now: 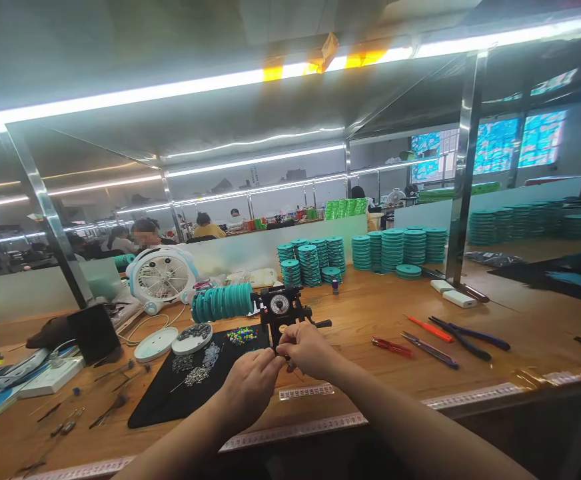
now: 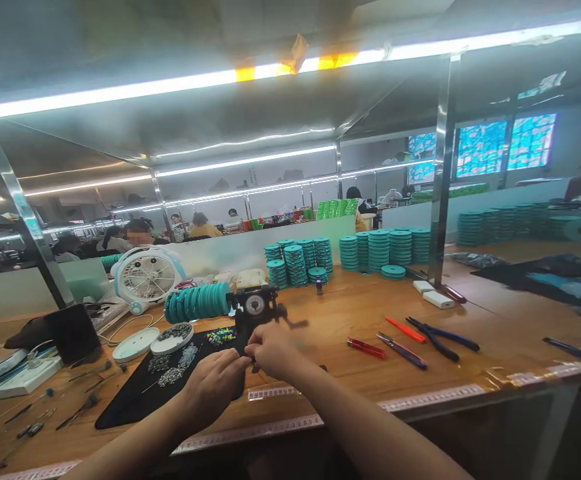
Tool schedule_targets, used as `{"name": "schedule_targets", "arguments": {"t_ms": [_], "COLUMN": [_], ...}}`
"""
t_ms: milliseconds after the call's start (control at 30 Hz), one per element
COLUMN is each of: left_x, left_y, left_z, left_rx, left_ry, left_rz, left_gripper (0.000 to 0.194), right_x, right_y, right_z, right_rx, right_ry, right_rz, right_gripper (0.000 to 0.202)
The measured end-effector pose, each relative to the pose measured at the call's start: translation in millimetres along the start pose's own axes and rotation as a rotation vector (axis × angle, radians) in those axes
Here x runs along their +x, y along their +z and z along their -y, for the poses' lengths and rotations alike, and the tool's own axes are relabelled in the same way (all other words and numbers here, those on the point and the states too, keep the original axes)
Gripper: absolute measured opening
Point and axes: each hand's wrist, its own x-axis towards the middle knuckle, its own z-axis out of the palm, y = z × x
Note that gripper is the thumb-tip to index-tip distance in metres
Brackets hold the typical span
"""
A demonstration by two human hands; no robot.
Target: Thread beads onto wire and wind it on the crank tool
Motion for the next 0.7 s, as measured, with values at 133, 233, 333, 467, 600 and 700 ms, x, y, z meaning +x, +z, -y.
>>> {"name": "schedule_targets", "arguments": {"t_ms": [133,233,333,467,600,700], "left_x": [1,1,1,1,-2,-7], "left_y": [-0.4,-2.7,-4.9,-3.5,3.3,8.7], "left_z": [-8,-10,-10,-14,-18,-13], "left_rx": [-0.355,-0.608,-0.718,-0.696,-0.485,-0.322], "left_ry": [-0.415,-0.643,-0.73,-0.722,-0.56,-0.39], "left_rz": [0.027,0.101,0.131,0.162,0.106,0.047], "left_gripper": [0.029,0.034,0.035,0.028,0.024,0.018], "right_x": [-21,-44,-58,-53,-36,-21], "right_y": [-10,-16,-13,-3,1,5], "right_z": [4,7,3,-6,-7,-10], "right_rx": [-0.029,-0.123,-0.387,-0.405,-0.189,-0.073], "right_ry": [-0.154,-0.372,-0.603,-0.628,-0.422,-0.252], "right_rz": [-0.035,0.027,0.039,0.011,-0.056,-0.09], "right_gripper": [0.011,0.025,0.034,0.022,0.017,0.014]}}
